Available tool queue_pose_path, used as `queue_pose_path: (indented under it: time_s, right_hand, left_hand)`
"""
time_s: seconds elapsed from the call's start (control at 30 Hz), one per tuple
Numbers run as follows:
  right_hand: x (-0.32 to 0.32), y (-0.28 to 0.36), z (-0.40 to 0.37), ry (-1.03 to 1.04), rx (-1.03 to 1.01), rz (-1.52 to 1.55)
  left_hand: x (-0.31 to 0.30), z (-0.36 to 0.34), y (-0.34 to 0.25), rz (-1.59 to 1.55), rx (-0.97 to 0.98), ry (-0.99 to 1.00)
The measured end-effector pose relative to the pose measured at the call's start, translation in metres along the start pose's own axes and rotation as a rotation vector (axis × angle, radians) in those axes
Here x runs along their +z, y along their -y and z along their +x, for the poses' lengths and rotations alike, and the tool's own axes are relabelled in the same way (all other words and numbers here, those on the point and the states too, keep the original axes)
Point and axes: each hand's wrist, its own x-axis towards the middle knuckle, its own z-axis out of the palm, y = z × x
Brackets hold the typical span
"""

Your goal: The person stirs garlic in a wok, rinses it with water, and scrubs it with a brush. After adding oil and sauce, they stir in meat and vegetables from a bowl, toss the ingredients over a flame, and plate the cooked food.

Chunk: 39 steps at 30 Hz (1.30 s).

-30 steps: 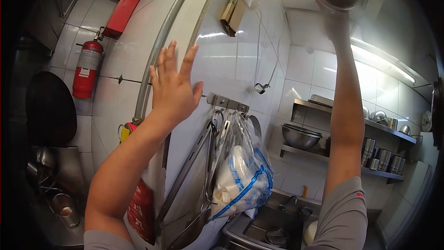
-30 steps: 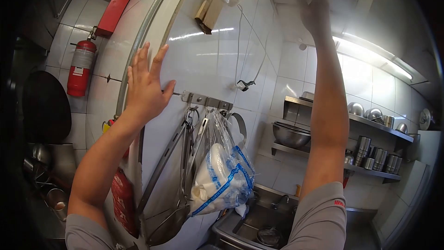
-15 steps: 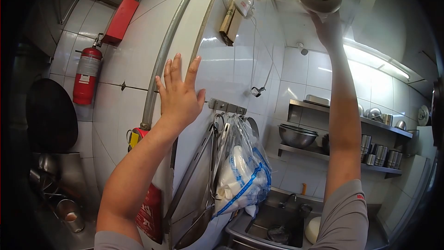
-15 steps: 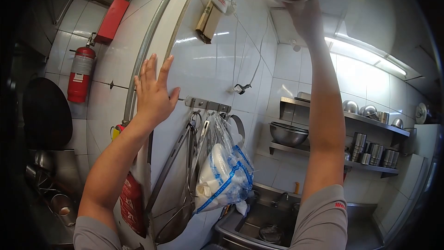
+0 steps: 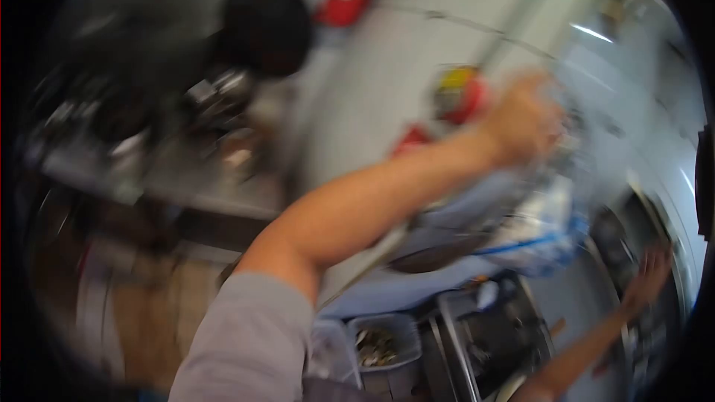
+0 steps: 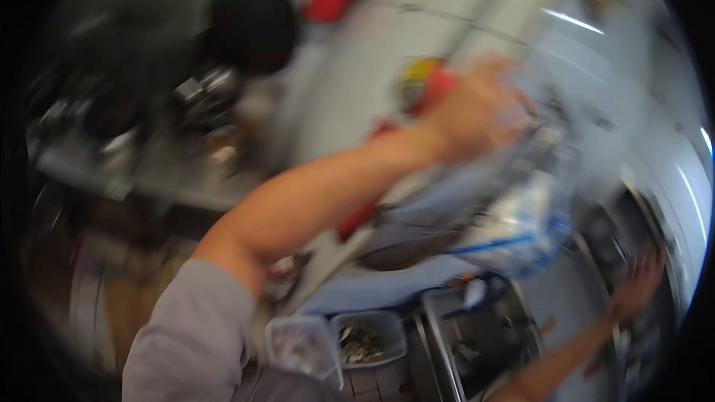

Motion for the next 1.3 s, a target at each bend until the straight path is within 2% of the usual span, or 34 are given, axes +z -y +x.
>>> queue_pose_path:
  time_s: [0.03,0.07,0.1,0.13,0.17,0.2,0.23,0.27,0.3,0.33,0.37,0.4,0.43,0.47,0.5,0.53,0.6,0.63,0.67,0.7,0.73,0.77,0.8,0.83,0.87,0.93,1.07,1.1,1.13,1.17,1.2,1.23,1.27,1.3]
  right_hand:
    - [-0.02,-0.028,-0.06,0.118,-0.067,-0.151]
    - [-0.052,-0.062,-0.114,-0.249,0.382,0.153]
    - [0.053,-0.007,-0.187,0.297,0.433,0.334]
    - [0.036,-0.044,-0.253,0.199,0.545,0.44]
    - [0.079,-0.024,-0.306,0.1,0.836,0.458]
    - [0.108,-0.021,-0.359,0.067,1.099,0.531]
    - [0.093,-0.07,-0.407,0.252,1.702,1.087]
    - [0.226,-0.003,-0.419,-0.094,1.659,0.397]
    - [0.308,0.018,-0.442,-0.165,1.845,0.142]
    - [0.269,-0.054,-0.529,0.659,1.659,0.88]
    - [0.333,-0.039,-0.534,1.159,1.469,0.586]
    - [0.395,-0.025,-0.54,1.593,1.19,0.27]
    - [0.426,-0.057,-0.577,1.767,1.079,0.294]
    - [0.458,-0.081,-0.611,1.935,0.957,0.315]
    - [0.498,-0.055,-0.61,1.986,0.874,0.331]
    - [0.542,-0.032,-0.608,2.039,0.784,0.347]
    - [0.622,-0.037,-0.629,1.966,1.249,0.382]
    - [0.652,-0.047,-0.652,1.778,1.49,0.433]
    - [0.67,-0.056,-0.672,1.721,1.569,0.304]
    - [0.689,-0.057,-0.685,1.654,1.636,0.168]
    - [0.695,-0.083,-0.719,1.717,1.667,0.058]
    - [0.699,-0.121,-0.76,1.979,1.482,0.056]
    - [0.692,-0.167,-0.818,2.154,1.315,-0.067]
    - [0.679,-0.224,-0.866,2.331,0.391,0.34]
    - [0.714,-0.221,-0.882,2.333,0.372,0.354]
    - [0.767,-0.201,-0.913,2.415,0.094,0.446]
    - [0.837,-0.145,-0.98,2.495,-0.439,0.614]
    - [0.852,-0.13,-0.994,2.498,-0.568,0.651]
    - [0.902,-0.104,-0.965,2.495,-0.556,0.652]
    - [0.941,-0.065,-0.95,2.622,0.203,0.356]
    - [0.983,0.051,-0.912,2.547,0.964,0.028]
    - [1.026,0.057,-0.943,2.537,0.955,0.051]
    - [1.072,0.074,-0.985,2.56,0.908,0.006]
    - [1.09,0.093,-1.02,2.593,0.883,-0.048]
  left_hand:
    - [-0.026,-0.032,-0.025,-0.089,-0.067,0.239]
    - [-0.079,-0.068,-0.07,-0.373,-0.3,0.277]
    - [-0.118,-0.105,-0.096,-0.477,-0.342,0.398]
    - [-0.158,-0.138,-0.117,-0.605,-0.487,0.582]
    - [-0.192,-0.175,-0.134,-0.603,-0.625,0.739]
    - [-0.219,-0.224,-0.146,-0.725,-0.896,0.713]
    - [-0.247,-0.284,-0.161,-0.663,-1.167,0.667]
    - [-0.286,-0.35,-0.18,-0.414,-1.295,0.712]
    - [-0.334,-0.429,-0.212,-0.063,-1.353,0.76]
    - [-0.381,-0.49,-0.251,0.205,-1.648,0.887]
    - [-0.435,-0.563,-0.29,0.294,-1.746,1.305]
    - [-0.485,-0.613,-0.341,0.384,-1.975,1.295]
    - [-0.532,-0.655,-0.393,0.667,-2.237,1.04]
    - [-0.568,-0.59,-0.405,0.688,-2.464,1.201]
    - [-0.613,-0.622,-0.461,0.71,-2.485,1.2]
    - [-0.662,-0.654,-0.499,0.83,-2.656,1.236]
    - [-0.724,-0.658,-0.509,0.966,-2.604,1.173]
    - [-0.757,-0.659,-0.507,1.129,-2.508,1.103]
    - [-0.791,-0.658,-0.51,1.277,-2.409,1.044]
    - [-0.801,-0.614,-0.495,1.307,-2.446,0.994]
    - [-0.819,-0.54,-0.47,1.162,-2.544,0.282]
    - [-0.82,-0.503,-0.454,1.185,-2.542,0.236]
    - [-0.828,-0.473,-0.437,1.229,-2.422,-0.081]
    - [-0.836,-0.451,-0.426,1.251,-2.275,-0.371]
    - [-0.843,-0.433,-0.416,1.269,-2.264,-0.385]
    - [-0.865,-0.413,-0.408,1.446,-2.089,-0.355]
    - [-0.937,-0.43,-0.43,1.599,-1.995,-0.262]
    - [-0.959,-0.435,-0.441,1.737,-1.956,-0.205]
    - [-0.981,-0.441,-0.449,1.87,-1.904,-0.149]
    - [-0.998,-0.439,-0.454,1.9,-1.968,-0.182]
    - [-1.008,-0.432,-0.463,1.93,-2.037,-0.218]
    - [-1.017,-0.434,-0.479,1.922,-2.237,-0.324]
    - [-1.022,-0.442,-0.501,1.916,-2.264,-0.363]
    - [-1.02,-0.433,-0.506,1.872,-2.472,-0.454]
